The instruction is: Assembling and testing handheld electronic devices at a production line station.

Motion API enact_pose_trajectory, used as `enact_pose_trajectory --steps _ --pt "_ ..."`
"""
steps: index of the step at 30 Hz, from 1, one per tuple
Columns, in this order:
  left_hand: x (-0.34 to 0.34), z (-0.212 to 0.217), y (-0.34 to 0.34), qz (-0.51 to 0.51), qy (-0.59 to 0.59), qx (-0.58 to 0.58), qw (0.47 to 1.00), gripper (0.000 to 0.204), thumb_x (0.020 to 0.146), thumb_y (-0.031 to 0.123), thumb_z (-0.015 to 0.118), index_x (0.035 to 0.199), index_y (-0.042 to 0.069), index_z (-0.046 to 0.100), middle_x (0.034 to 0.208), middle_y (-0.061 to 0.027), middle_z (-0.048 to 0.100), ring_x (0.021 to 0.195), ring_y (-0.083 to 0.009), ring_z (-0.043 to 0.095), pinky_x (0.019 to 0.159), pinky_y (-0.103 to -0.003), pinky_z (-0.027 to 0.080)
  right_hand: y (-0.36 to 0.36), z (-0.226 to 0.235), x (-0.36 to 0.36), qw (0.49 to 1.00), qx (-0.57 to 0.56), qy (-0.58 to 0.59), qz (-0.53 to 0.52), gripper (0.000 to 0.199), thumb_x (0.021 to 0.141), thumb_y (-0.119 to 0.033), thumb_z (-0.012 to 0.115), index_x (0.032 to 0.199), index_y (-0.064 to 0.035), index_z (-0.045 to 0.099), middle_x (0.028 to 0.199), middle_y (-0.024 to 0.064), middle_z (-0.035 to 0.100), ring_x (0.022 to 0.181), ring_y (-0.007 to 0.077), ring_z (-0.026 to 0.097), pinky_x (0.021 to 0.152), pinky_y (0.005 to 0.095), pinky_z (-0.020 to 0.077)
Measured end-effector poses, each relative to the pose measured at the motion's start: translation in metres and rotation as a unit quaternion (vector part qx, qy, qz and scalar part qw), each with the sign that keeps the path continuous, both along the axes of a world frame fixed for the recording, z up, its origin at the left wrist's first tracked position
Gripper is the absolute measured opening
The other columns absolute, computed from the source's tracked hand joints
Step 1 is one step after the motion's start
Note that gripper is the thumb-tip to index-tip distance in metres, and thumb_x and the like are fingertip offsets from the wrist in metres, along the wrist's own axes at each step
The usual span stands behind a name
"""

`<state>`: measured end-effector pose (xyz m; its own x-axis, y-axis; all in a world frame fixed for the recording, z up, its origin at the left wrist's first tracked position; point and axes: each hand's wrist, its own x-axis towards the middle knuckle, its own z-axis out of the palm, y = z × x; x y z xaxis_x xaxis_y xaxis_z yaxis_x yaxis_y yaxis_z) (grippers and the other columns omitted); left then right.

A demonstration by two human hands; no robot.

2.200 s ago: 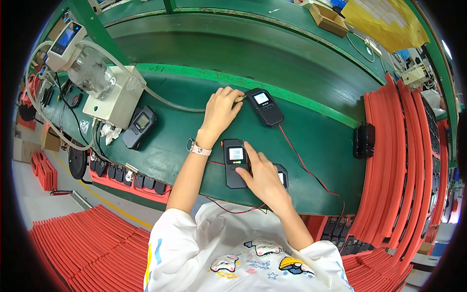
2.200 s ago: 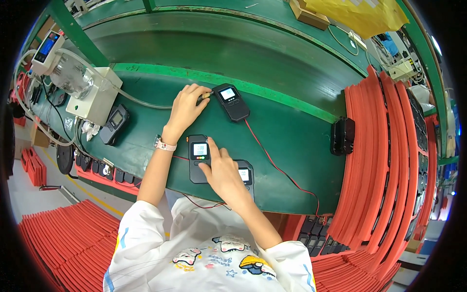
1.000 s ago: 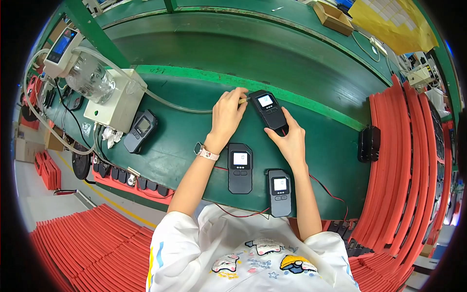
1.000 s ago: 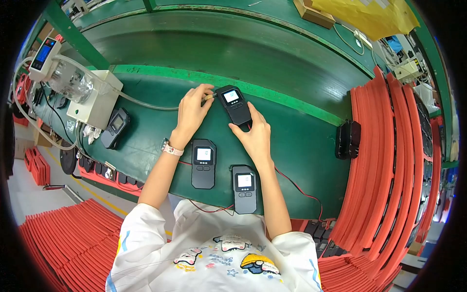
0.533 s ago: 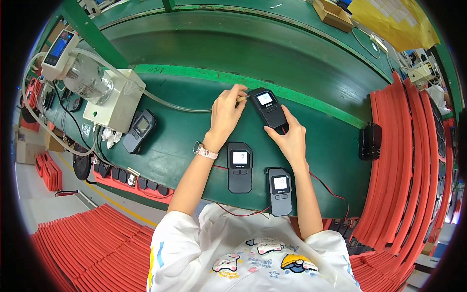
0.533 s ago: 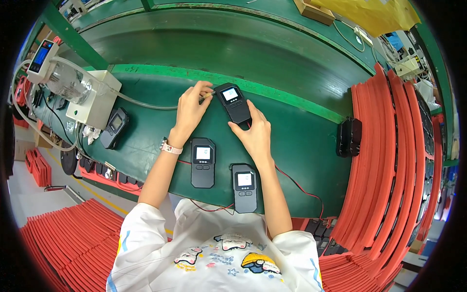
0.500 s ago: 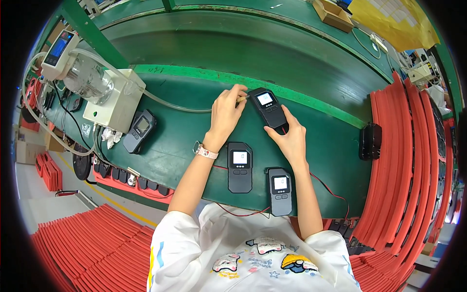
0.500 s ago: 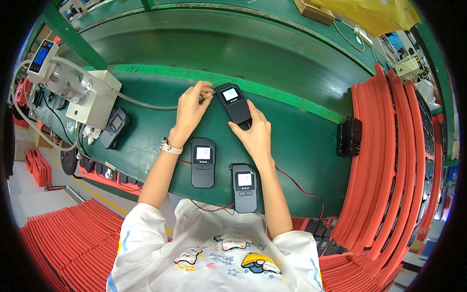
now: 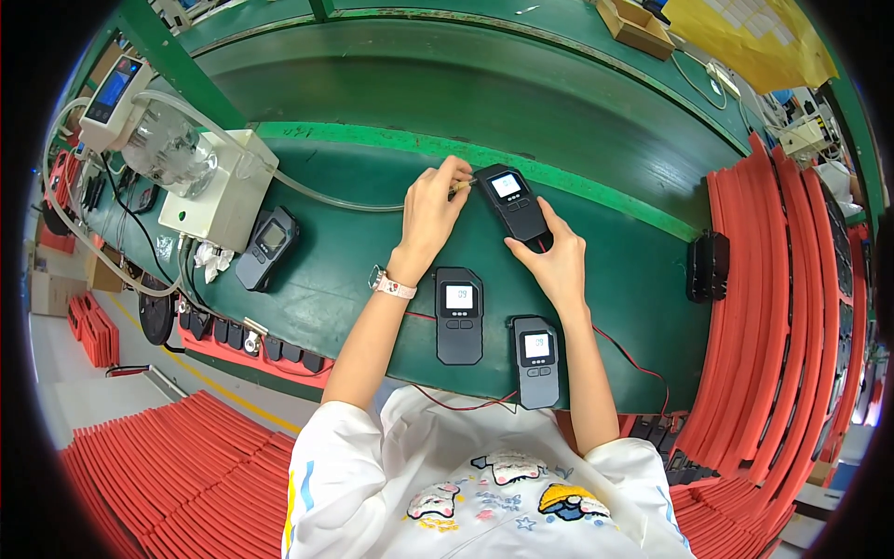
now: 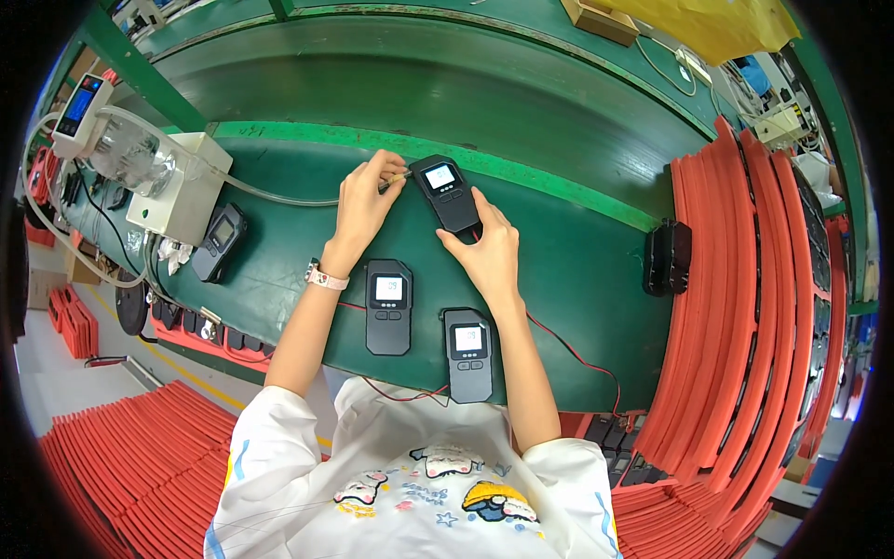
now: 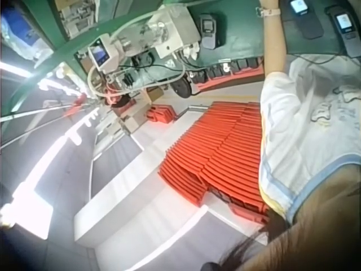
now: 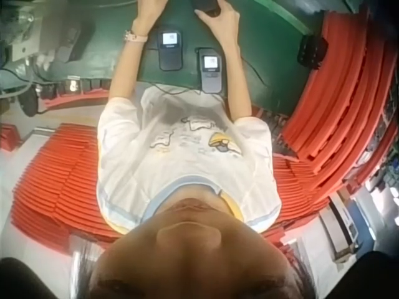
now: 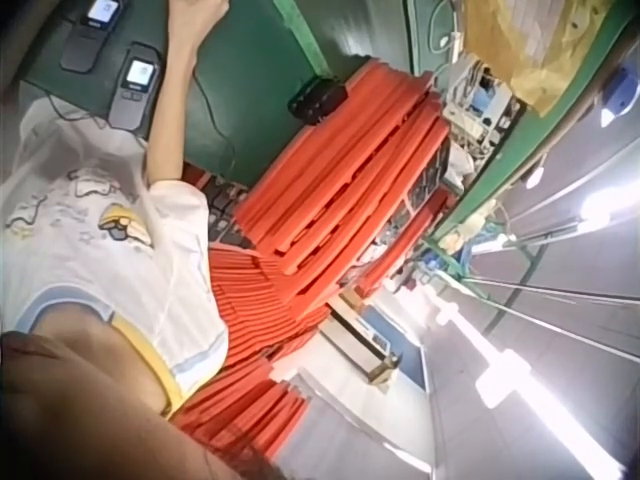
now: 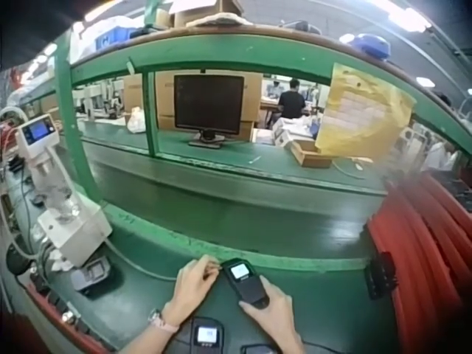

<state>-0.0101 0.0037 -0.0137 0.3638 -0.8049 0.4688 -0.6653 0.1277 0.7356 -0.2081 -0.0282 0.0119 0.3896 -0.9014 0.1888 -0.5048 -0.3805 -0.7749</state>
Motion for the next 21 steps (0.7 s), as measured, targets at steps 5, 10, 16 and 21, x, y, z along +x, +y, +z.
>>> enact_pose_trajectory --steps 5,10,16,21 --pt "0.0 0.004 0.001 -0.005 -0.011 -0.001 1.0 0.022 0.078 -0.003 0.068 0.097 0.004 0.06 0.086 -0.0107 0.069 0.081 -0.0294 0.066 0.071 -0.04 0.054 0.0 -0.001 0.0 1.0 -0.007 0.002 -0.003 0.072 0.067 -0.017 0.083 0.13 0.0034 0.056 0.11 0.0214 0.069 0.096 0.0259 0.07 0.085 0.0324 0.052" --pt "-0.001 0.008 0.005 -0.006 -0.03 0.018 0.999 0.019 0.078 -0.003 0.067 0.095 0.004 0.06 0.084 -0.0107 0.069 0.081 -0.0297 0.066 0.07 -0.039 0.054 0.0 -0.005 -0.002 1.0 -0.009 -0.009 -0.007 0.071 0.067 -0.018 0.082 0.129 0.0032 0.057 0.105 0.0209 0.07 0.091 0.0229 0.07 0.083 0.031 0.052" --pt "0.003 0.012 -0.001 -0.013 -0.034 -0.017 0.999 0.025 0.081 -0.001 0.069 0.104 0.007 0.065 0.09 -0.0079 0.072 0.08 -0.024 0.068 0.071 -0.033 0.054 0.004 0.0 -0.012 0.998 0.003 -0.009 -0.062 0.07 0.068 -0.019 0.082 0.129 0.004 0.057 0.098 0.0192 0.072 0.085 0.0183 0.07 0.08 0.0298 0.0525" --pt "0.003 0.028 0.011 -0.044 -0.007 0.034 0.998 0.031 0.08 0.0 0.069 0.11 0.008 0.065 0.093 -0.0073 0.073 0.082 -0.0233 0.068 0.073 -0.031 0.053 0.025 0.006 -0.079 0.973 0.024 0.008 -0.229 0.067 0.072 -0.021 0.081 0.129 0.0049 0.057 0.103 0.0197 0.07 0.089 0.0197 0.068 0.081 0.0316 0.0519"
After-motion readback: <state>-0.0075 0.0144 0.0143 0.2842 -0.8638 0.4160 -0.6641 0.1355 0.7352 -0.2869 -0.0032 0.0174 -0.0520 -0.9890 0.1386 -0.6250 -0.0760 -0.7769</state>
